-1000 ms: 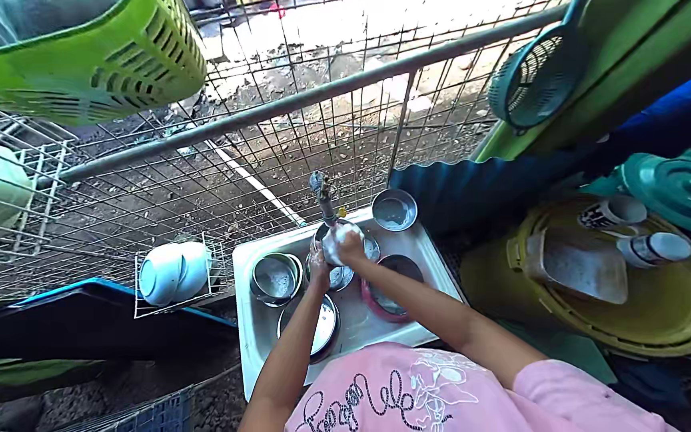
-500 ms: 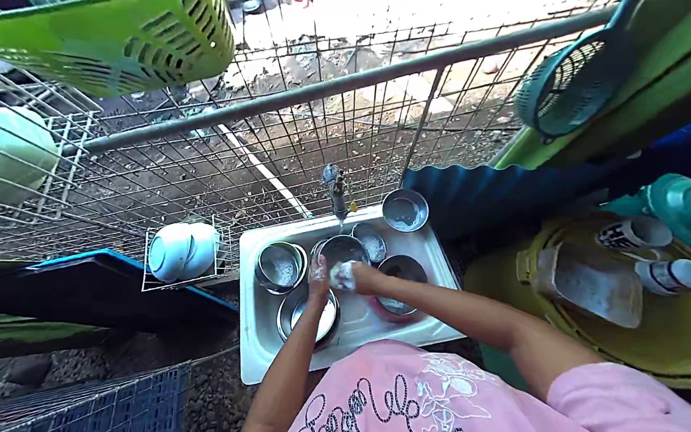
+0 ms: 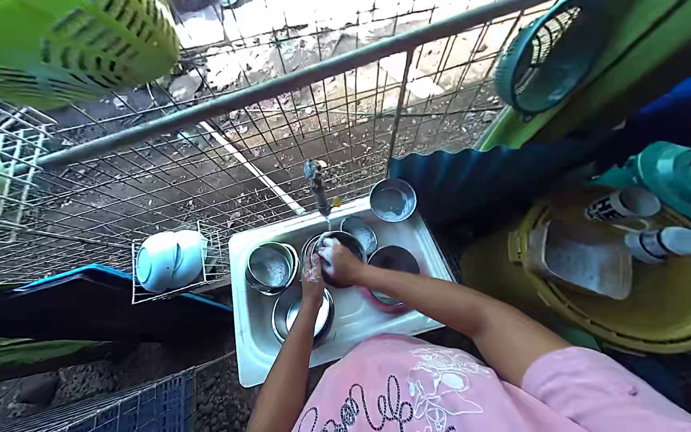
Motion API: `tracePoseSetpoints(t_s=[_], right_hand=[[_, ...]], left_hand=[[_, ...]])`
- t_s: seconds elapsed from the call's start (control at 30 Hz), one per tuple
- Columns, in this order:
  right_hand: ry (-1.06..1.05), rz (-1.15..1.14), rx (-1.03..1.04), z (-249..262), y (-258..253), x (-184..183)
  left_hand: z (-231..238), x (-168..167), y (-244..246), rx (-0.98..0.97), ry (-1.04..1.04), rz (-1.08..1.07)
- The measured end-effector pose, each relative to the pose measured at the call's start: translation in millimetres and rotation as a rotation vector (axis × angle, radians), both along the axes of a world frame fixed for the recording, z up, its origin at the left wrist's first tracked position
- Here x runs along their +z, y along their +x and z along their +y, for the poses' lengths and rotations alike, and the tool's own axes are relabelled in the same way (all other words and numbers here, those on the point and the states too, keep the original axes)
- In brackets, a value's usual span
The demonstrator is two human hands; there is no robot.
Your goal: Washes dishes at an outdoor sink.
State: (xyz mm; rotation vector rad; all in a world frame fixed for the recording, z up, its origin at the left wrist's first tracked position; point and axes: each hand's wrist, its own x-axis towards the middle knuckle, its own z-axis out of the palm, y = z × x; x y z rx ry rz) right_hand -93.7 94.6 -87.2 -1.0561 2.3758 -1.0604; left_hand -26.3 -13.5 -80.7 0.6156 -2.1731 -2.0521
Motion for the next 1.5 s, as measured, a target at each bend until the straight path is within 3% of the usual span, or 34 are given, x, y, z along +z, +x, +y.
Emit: tracePoseSetpoints(t_s=[0.07, 0.17, 0.2, 0.27, 0.37, 0.5, 0.57, 0.67, 0.83, 0.9, 0.97, 1.03, 1.13, 1.2, 1.27, 1.37, 1.43, 1.5], right_hand=[[-0.061, -0.079, 0.085, 5, 17, -1], [0.305, 0.061, 0.3, 33, -2, 16], [0.292, 0.157, 0.239, 38, -8, 12], [0.069, 0.215, 0.03, 39, -4, -1], [-0.146, -0.038, -0.136, 47, 22, 8], [0.139, -0.192, 0.014, 120, 19, 21], [0.205, -0.234, -0.128, 165, 15, 33], [0.05, -0.423, -0.563, 241, 12, 54], [-0.261, -0.308, -1.075, 382, 15, 87], [-0.188, -0.221, -1.223, 427, 17, 90], [-0.042, -0.183, -1.343, 454, 17, 81], [0.103, -0.175, -1.422, 472, 13, 55], [0.438, -0.311, -1.356, 491, 8, 3], [0.65, -0.46, -1.186, 502, 4, -30], [0.697, -0.55, -1.115, 507, 4, -51], [0.769, -0.547, -1.054, 506, -3, -48], [0.792, -0.466, -1.116, 505, -5, -38], [0.619, -0.372, -1.33, 509, 2, -33]], left_hand=[[-11, 4, -1, -0.024, -0.04, 0.023], [-12, 11, 9, -0.062, -0.06, -0.012], [-4, 13, 9, -0.075, -0.048, -0.023], [16, 11, 4, -0.115, -0.016, -0.007], [32, 8, -7, -0.219, -0.086, -0.012], [60, 7, -15, -0.423, -0.244, -0.046], [83, 0, -19, -0.53, -0.348, -0.079], [105, -21, -16, -0.616, -0.436, -0.06], [75, -17, 11, -0.406, -0.469, -0.003], [41, -16, 34, -0.368, -0.589, -0.187], [12, -22, 59, -0.473, -0.691, -0.519], [-3, -35, 78, -0.6, -0.731, -0.764], [-5, -25, 84, -0.622, -0.761, -0.868], [-11, -6, 81, -0.465, -0.657, -0.778], [-20, 14, 76, -0.231, -0.431, -0.591], [-25, 47, 54, 0.041, -0.065, -0.375], [-22, 59, 30, 0.156, 0.069, -0.308], [-15, 56, -1, 0.254, 0.195, -0.252]])
